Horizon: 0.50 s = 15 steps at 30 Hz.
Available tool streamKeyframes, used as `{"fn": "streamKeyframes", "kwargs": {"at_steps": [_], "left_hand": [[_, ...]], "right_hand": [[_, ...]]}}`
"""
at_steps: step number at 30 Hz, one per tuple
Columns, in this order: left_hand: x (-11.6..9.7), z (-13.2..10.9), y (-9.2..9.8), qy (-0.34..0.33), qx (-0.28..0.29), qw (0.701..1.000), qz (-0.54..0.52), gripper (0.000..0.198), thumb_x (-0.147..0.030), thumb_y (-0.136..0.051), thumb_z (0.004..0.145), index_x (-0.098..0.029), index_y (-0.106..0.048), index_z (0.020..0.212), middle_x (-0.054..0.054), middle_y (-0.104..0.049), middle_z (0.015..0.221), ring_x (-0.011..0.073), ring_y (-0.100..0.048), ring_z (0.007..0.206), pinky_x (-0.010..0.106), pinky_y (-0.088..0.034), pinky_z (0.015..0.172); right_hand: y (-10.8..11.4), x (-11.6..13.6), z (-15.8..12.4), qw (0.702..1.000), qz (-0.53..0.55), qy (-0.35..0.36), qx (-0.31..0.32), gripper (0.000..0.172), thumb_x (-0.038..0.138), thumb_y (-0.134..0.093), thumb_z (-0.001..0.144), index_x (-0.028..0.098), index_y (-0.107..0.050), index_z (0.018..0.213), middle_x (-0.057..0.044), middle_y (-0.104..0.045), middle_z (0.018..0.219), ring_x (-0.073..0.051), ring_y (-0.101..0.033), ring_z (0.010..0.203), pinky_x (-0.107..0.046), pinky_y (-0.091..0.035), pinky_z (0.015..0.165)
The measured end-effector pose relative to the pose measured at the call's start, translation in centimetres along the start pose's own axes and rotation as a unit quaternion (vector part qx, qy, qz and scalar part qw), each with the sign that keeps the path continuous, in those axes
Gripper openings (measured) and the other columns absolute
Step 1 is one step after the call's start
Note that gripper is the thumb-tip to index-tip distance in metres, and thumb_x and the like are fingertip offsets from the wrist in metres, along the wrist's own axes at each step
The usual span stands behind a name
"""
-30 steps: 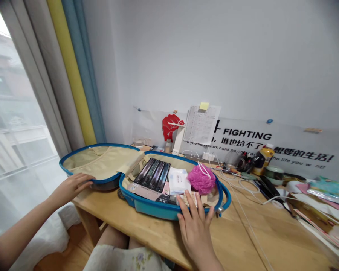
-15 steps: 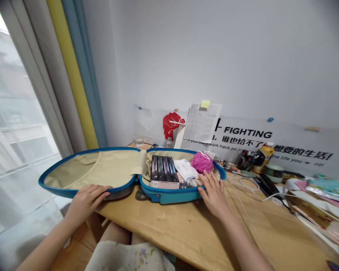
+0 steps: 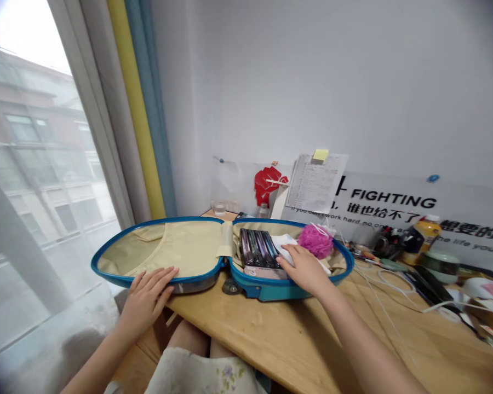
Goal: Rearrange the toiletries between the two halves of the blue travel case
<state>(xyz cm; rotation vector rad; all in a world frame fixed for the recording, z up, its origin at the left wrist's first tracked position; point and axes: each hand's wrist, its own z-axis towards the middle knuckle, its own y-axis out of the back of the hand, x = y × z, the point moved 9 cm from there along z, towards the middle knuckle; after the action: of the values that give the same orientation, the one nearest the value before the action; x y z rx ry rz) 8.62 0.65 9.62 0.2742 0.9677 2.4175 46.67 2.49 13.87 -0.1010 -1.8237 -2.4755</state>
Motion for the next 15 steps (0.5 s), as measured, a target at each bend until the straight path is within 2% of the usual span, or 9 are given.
{"fn": "streamKeyframes", "kwargs": {"at_steps": [4,7,11,15], "left_hand": [[2.5,-1.4,0.3,0.049,-0.008,0.998,0.03,0.039,-0.033,-0.04,0.091,-0.028,-0.053,0.128,0.005,-0.059,0.128,0.0259,-0.051,0.119,0.049,-0.023,0.107],[3.1,-1.9,0.3,0.057,-0.009,0.998,0.032,0.04,-0.033,-0.042,0.09,-0.027,-0.053,0.128,0.006,-0.057,0.13,0.0265,-0.048,0.123,0.049,-0.022,0.109],[2.9,-1.9,-0.1,0.056,-0.005,0.998,0.035,0.041,-0.031,-0.043,0.091,-0.026,-0.051,0.13,0.006,-0.055,0.132,0.0255,-0.046,0.125,0.048,-0.019,0.11],[2.7,-1.8,-0.3,0.057,-0.012,0.998,0.036,0.04,-0.031,-0.042,0.091,-0.026,-0.051,0.13,0.005,-0.056,0.132,0.0249,-0.045,0.125,0.047,-0.015,0.111]], "right_hand": [[-2.9,2.6,2.6,0.984,-0.026,-0.079,0.155,0.067,0.057,-0.023,0.089,0.012,-0.048,0.132,-0.021,-0.055,0.126,-0.031,-0.056,0.113,-0.042,-0.042,0.093],[-4.9,3.1,3.5,0.966,-0.048,-0.126,0.223,0.083,0.07,-0.018,0.084,0.011,-0.042,0.137,-0.023,-0.051,0.13,-0.034,-0.055,0.114,-0.045,-0.04,0.093],[-6.8,3.3,4.9,0.961,-0.049,-0.131,0.238,0.101,0.085,-0.021,0.071,0.012,-0.044,0.137,-0.024,-0.052,0.129,-0.037,-0.055,0.113,-0.05,-0.042,0.089],[-8.1,4.2,6.7,0.973,-0.026,-0.094,0.21,0.105,0.087,-0.03,0.065,0.01,-0.047,0.133,-0.025,-0.055,0.124,-0.035,-0.057,0.109,-0.05,-0.042,0.088]]}}
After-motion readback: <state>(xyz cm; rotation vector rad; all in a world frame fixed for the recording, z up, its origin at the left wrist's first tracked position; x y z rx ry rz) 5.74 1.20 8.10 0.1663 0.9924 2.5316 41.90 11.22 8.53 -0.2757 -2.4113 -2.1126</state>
